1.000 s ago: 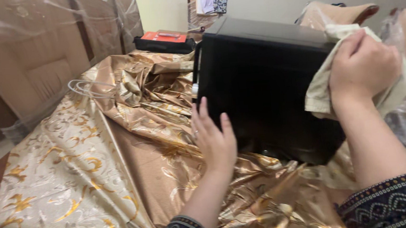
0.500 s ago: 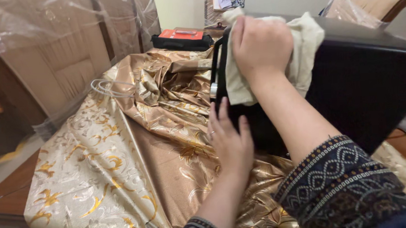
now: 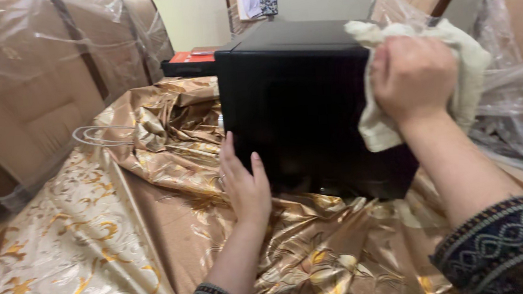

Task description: The person wipes the exterior of a black microwave oven with a cloth. They clean the front, sides, and top surfaces while the appliance sits on a patterned tablecloth.

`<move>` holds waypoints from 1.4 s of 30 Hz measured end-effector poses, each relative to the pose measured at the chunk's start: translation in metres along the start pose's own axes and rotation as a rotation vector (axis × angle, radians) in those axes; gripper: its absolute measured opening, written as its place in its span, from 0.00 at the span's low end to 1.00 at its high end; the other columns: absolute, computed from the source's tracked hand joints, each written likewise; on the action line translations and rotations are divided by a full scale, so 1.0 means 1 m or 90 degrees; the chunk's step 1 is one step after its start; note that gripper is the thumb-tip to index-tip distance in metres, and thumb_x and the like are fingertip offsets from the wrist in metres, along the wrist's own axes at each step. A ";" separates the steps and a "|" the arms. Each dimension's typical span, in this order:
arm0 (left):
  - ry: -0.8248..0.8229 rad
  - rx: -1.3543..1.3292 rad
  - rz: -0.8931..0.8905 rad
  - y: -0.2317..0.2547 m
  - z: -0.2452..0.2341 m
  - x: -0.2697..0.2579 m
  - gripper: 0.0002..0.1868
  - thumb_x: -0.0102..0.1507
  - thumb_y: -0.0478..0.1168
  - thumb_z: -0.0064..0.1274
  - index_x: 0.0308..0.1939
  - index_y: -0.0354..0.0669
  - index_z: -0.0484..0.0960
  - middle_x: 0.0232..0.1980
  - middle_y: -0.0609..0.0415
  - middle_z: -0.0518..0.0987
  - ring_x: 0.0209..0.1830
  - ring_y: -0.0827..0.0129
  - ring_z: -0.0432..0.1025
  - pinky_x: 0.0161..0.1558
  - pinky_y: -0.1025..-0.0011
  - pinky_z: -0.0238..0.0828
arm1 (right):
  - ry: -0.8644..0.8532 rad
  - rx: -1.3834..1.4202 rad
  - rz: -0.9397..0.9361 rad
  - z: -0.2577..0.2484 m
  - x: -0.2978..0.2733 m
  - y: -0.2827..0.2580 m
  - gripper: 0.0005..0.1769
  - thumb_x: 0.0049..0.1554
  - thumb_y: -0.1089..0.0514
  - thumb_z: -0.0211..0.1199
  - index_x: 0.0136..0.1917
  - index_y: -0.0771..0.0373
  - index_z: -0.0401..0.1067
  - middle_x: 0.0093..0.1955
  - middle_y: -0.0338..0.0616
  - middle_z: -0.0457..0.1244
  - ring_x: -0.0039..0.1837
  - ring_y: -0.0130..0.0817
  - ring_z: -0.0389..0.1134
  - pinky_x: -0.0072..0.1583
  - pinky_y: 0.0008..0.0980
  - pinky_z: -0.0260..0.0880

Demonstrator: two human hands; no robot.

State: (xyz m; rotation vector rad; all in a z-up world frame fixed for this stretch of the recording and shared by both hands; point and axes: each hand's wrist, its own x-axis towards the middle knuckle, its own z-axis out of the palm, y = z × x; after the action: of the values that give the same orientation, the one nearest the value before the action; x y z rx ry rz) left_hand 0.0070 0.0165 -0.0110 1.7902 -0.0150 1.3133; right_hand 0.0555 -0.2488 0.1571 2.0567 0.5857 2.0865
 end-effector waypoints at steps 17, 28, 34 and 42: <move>-0.028 0.081 -0.003 0.015 0.009 -0.008 0.39 0.72 0.59 0.38 0.82 0.49 0.48 0.83 0.28 0.42 0.83 0.36 0.40 0.77 0.40 0.34 | -0.173 0.018 0.099 -0.006 -0.037 -0.063 0.36 0.74 0.43 0.37 0.90 0.55 0.45 0.90 0.55 0.37 0.88 0.61 0.33 0.82 0.69 0.27; 0.020 0.031 -0.013 0.018 0.009 -0.011 0.39 0.73 0.61 0.38 0.83 0.48 0.51 0.84 0.28 0.47 0.84 0.36 0.43 0.80 0.41 0.34 | -0.353 0.125 -0.001 0.015 0.008 -0.159 0.38 0.72 0.42 0.38 0.91 0.52 0.42 0.92 0.51 0.33 0.89 0.58 0.29 0.82 0.69 0.25; 0.056 -0.122 -0.091 0.014 0.001 -0.002 0.40 0.73 0.61 0.32 0.83 0.43 0.47 0.85 0.35 0.50 0.85 0.41 0.44 0.80 0.46 0.36 | -0.249 0.115 -0.089 0.038 0.017 -0.187 0.39 0.74 0.43 0.46 0.92 0.56 0.48 0.93 0.52 0.34 0.90 0.56 0.29 0.84 0.66 0.27; 0.070 -0.111 -0.116 0.011 -0.006 0.001 0.40 0.73 0.63 0.28 0.83 0.44 0.46 0.85 0.38 0.46 0.86 0.41 0.39 0.79 0.45 0.35 | 0.095 -1.032 -0.628 0.103 -0.097 -0.228 0.34 0.68 0.49 0.45 0.85 0.54 0.47 0.88 0.46 0.38 0.87 0.44 0.36 0.82 0.47 0.32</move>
State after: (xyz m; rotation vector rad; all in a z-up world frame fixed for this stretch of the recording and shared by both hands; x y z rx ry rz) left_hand -0.0021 0.0141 -0.0029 1.5338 0.0894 1.2389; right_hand 0.1250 -0.0602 -0.0210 0.4676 -0.1604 1.1809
